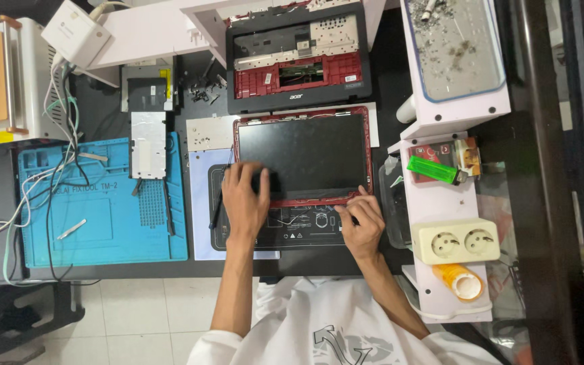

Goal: The person assembles a laptop screen by connecting a ribbon cable to the display panel and securing it with tape. They then attach the screen assembly to the laptop chassis, aligning the edges and snapping the frame into place. Finally, the person wipes the screen surface with their hand.

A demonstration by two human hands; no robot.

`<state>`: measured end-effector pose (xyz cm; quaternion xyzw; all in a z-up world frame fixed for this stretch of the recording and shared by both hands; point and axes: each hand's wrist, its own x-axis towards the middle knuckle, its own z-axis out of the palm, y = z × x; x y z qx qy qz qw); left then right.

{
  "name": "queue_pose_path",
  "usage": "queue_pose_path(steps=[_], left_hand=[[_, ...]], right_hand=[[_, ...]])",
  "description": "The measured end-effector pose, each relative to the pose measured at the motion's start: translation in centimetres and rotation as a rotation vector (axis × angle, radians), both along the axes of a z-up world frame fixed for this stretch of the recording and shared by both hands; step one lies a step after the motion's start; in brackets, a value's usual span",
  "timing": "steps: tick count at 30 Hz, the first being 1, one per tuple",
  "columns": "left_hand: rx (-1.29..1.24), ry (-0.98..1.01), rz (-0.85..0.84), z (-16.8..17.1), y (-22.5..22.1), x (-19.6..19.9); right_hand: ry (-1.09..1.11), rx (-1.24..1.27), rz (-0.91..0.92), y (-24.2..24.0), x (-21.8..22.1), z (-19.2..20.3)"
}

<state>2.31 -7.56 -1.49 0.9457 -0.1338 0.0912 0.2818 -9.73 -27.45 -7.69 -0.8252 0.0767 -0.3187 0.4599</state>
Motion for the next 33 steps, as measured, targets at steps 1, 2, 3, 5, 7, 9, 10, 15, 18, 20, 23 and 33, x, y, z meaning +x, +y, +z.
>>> queue_pose_path(steps=[1, 2, 3, 5, 7, 9, 10, 15, 18, 20, 23, 33], left_hand=[[0.008, -0.029, -0.032, 0.0, -0.5, 1.2], [0.010, -0.046, -0.049, 0.0, -1.0, 2.6], [0.011, -0.063, -0.067, 0.0, -1.4, 4.1], [0.100, -0.220, -0.149, -0.1, -2.0, 7.1], [0.190, -0.252, -0.235, -0.2, -2.3, 9.7], [0.249, -0.228, -0.298, -0.1, -2.2, 11.7], [0.260, -0.184, -0.323, 0.0, -2.1, 12.4], [0.242, -0.068, -0.400, 0.5, -1.3, 14.6], [0.212, -0.037, -0.465, 0.6, -0.7, 15.6], [0.233, -0.044, -0.479, 0.4, -0.4, 15.9], [0.262, -0.071, -0.476, -0.1, -0.4, 16.2], [0.280, -0.081, -0.498, 0.9, -0.4, 17.1]], right_hand=[[-0.007, -0.008, 0.003, 0.1, 0.0, 0.1], [-0.019, -0.008, 0.006, 0.2, 0.1, 0.2], [-0.032, -0.009, 0.009, 0.3, 0.1, 0.4], [-0.040, 0.002, 0.019, 0.3, 0.4, 0.6], [-0.022, 0.022, 0.027, 0.2, 0.4, 0.9], [-0.023, 0.030, 0.047, 0.2, 0.4, 1.0], [-0.023, 0.033, 0.053, 0.2, 0.4, 1.0], [-0.034, 0.063, 0.041, 0.2, 0.2, 0.7], [-0.032, 0.063, 0.042, 0.1, 0.5, 0.8], [-0.025, 0.062, 0.043, 0.3, 0.5, 0.8], [-0.020, 0.054, 0.037, 0.4, 0.4, 1.0], [-0.017, 0.016, 0.017, 0.4, 0.8, 1.1]])
